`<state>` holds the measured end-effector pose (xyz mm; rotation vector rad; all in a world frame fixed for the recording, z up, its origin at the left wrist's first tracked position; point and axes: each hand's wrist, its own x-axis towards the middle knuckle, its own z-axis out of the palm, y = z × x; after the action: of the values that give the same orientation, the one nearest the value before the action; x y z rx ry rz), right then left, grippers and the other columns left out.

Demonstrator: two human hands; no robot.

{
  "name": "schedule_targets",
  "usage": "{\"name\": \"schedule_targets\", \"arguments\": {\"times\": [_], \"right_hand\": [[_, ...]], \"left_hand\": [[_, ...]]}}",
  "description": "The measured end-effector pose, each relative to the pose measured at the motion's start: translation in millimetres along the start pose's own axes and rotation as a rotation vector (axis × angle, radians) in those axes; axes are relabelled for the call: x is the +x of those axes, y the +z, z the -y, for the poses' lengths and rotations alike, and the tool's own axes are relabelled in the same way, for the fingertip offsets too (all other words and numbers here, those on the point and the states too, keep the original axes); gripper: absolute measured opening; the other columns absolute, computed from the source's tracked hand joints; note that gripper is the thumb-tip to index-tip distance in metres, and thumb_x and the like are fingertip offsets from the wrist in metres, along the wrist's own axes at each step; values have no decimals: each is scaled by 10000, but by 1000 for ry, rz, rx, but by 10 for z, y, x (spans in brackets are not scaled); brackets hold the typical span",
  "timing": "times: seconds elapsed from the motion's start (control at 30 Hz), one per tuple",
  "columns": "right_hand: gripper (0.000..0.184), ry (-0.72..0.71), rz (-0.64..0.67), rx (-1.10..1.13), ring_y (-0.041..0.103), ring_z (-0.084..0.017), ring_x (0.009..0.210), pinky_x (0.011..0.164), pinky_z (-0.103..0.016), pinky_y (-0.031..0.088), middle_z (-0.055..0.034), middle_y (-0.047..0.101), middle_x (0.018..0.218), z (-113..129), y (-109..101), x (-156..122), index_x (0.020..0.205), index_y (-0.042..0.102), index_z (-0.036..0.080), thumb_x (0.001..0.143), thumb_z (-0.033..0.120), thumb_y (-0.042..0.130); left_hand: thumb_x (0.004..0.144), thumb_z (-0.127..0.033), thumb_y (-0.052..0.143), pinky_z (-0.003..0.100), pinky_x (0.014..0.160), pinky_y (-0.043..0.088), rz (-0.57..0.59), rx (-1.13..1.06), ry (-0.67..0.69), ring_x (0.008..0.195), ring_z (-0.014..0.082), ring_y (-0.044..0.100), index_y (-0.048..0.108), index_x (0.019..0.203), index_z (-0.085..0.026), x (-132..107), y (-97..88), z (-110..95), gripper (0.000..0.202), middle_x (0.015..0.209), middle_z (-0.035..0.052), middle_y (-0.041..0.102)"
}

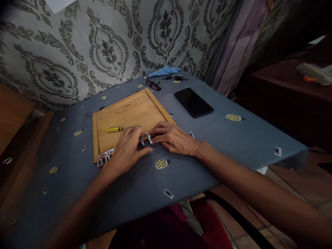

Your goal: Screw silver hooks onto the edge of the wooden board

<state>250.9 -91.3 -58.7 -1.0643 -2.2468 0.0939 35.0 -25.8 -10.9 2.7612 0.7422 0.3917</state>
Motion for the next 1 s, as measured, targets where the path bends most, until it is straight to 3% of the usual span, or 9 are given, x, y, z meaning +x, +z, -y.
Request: {"name": "schedule_targets", "arguments": {"times": [0.17,0.4,0.8,0.93,1.0], "right_hand": [[378,-10,0,-20,591,-240,1107,949,-464,535,-109,714,1248,-5,0,2,1165,718,189,918,59,462],[405,9,10,5,588,-241,1112,949,-470,528,-92,708,1273,-1,-13,-7,1196,715,225,926,63,461],[381,56,-20,57,639,-245,1121,942,-481,556,-83,742,1204,27,-1,19,1122,744,229,908,44,489],[372,223,-182,92,709,-240,1043,909,-445,571,-104,776,1084,-74,-112,83,1059,766,225,911,56,471],[372,288,-217,81,710,-251,1072,899,-427,562,-141,764,1148,-148,-207,260,1099,757,195,917,64,461]], "left_hand": [[829,-332,810,480,1042,438,7,15,-55,1228,322,595,458,1337,-170,65,82,1,639,1265,149,683],[834,-313,798,475,1005,445,-25,-5,-114,1183,323,609,431,1347,-186,87,142,0,644,1194,112,709],[846,-321,767,447,992,430,-19,21,-167,1168,297,582,487,1277,-197,112,182,-25,529,1180,84,706],[842,-353,775,453,974,421,6,29,-167,1159,310,565,522,1209,-196,111,154,-31,472,1146,81,722],[841,-360,776,458,972,415,19,31,-168,1165,314,558,528,1200,-196,114,142,-31,466,1138,83,728]]}}
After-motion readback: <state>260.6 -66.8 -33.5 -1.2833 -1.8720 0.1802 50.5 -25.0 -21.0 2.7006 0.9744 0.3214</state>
